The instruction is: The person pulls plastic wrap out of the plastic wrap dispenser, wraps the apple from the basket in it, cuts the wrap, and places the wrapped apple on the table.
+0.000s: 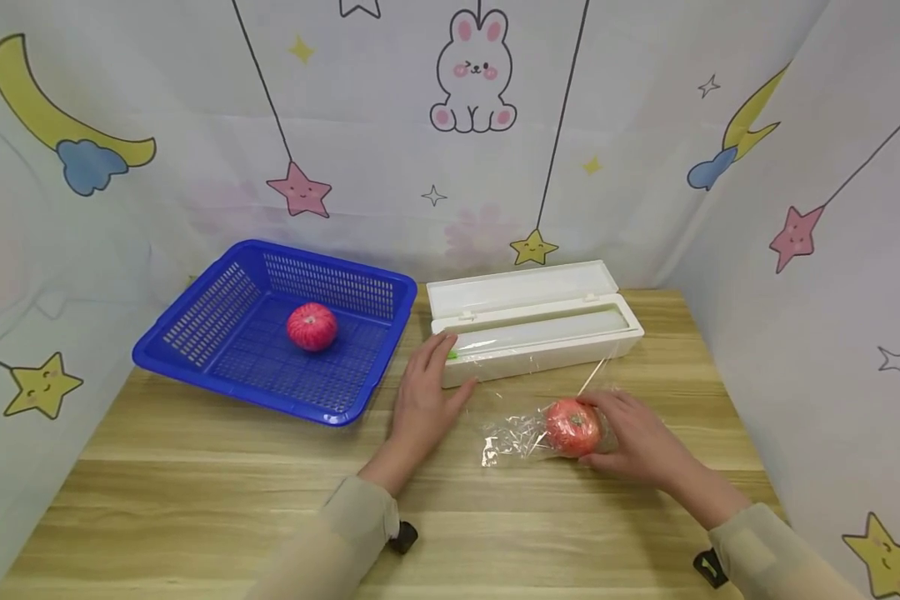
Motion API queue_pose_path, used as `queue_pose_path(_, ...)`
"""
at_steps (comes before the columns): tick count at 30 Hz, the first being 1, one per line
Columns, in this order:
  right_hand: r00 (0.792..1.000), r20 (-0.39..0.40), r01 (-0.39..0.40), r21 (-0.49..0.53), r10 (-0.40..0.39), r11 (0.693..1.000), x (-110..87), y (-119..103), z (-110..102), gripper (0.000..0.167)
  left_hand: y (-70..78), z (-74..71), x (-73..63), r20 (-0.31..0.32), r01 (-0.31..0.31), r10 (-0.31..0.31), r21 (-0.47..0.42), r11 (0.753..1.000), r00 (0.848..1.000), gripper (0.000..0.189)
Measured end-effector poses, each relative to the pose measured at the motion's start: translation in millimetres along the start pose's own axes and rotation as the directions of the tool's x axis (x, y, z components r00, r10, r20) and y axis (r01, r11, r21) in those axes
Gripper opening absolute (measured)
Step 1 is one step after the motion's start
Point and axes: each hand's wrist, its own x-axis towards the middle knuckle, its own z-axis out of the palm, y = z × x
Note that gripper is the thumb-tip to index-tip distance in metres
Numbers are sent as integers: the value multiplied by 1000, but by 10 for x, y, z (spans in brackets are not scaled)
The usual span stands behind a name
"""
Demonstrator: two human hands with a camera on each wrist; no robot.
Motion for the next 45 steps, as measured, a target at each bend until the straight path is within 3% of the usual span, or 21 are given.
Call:
queue_pose_path(5,1000,-3,8,-14,-8,1000,-5,-8,-5,87,-36,56,-5,6,105,-105,-48,993,995,74)
queue_pose_path(14,998,10,62,-49,-62,997,-42,-17,-81,94,-67,155,17,-22,202,-205,-100,974,979,77)
queue_pose_path(21,994,67,99,-100,-92,990,-101,-7,-203,103,-114,175,35,-46,197,-202,-107,975,978,73)
queue_pose_path(32,984,147,119,-130,-100,984,-116,-18,-324,106,-171,182,67,-4,205,-208,-144,968,978,71)
queue_pose_path(41,979,115,183,-157,-166,970,61,-150,-476,107,-195,210,61,-81,183,-195,-136,974,977,62)
queue_pose_path(45,978,89,204,-172,-191,964,202,-253,-536,100,-200,215,59,-84,184,-198,-148,972,977,61)
